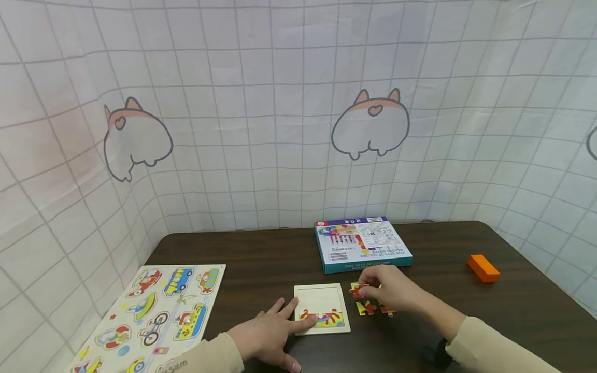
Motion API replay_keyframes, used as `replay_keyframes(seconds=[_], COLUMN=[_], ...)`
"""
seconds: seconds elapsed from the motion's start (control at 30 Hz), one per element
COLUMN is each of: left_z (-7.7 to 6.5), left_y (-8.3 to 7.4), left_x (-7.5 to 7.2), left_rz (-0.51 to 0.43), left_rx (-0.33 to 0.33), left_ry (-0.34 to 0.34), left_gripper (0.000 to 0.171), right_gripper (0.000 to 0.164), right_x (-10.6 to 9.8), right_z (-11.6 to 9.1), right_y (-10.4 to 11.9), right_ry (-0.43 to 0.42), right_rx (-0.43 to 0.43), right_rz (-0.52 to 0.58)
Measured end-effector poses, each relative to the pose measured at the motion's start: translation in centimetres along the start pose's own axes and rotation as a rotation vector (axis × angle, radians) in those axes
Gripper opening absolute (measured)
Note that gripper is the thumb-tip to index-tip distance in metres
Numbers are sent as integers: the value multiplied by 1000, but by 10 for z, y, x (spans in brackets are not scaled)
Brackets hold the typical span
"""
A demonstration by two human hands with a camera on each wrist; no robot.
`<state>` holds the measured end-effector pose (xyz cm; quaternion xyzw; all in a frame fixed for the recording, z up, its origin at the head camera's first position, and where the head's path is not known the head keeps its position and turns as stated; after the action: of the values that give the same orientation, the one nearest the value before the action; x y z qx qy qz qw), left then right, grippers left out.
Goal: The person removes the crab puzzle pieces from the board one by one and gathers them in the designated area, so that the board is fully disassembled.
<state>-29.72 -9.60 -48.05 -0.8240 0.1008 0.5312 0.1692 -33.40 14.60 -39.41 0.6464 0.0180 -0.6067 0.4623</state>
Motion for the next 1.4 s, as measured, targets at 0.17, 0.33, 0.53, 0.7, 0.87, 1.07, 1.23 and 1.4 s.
replay_keyframes(seconds=[0.17, 0.33, 0.53, 0.7, 0.87, 1.07, 1.23, 1.4], left_z=[-10, -23, -35, -31, -6, -18, -30, -24], left_y=[-8, -17, -25, -23, -5, -14, -23, -18], left_x=[-10, -23, -34, -30, -5, -14, -28, -23], left_rz=[-2, -12, 6, 12, 10, 12, 3, -11], left_rx=[-15, -41, -53, -42, -13, -26, -46, -41], left_ry=[10, 23, 24, 24, -19, 13, 18, 2], left_gripper=[97, 93, 92, 95, 97, 96, 93, 94], right_gripper=[9, 7, 6, 8, 8, 9, 9, 21], right_x=[-22, -37, -41, -38, -34, -35, -40, -39], right_z=[-25, -49, -69, -73, -72, -75, -80, -86], right_y=[-24, -47, -63, -68, -70, -74, -75, -73], right_ry=[-46, -57, -37, 6, 42, 50, 41, 63], right_rx=[46, 128, 146, 140, 157, 168, 162, 135], right_rz=[-41, -86, -93, -25, -8, -51, -74, -62])
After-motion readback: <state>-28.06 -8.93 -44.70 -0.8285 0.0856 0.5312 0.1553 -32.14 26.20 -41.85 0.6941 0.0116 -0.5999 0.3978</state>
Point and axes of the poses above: each hand's wrist, its own z-axis towards the middle knuckle, its own x-axis out of the palm, y = z × x, the point moved 7 cm from there along z, towards the middle knuckle, and after that the axes turned 10 degrees about -x, right-handed, at the moved point
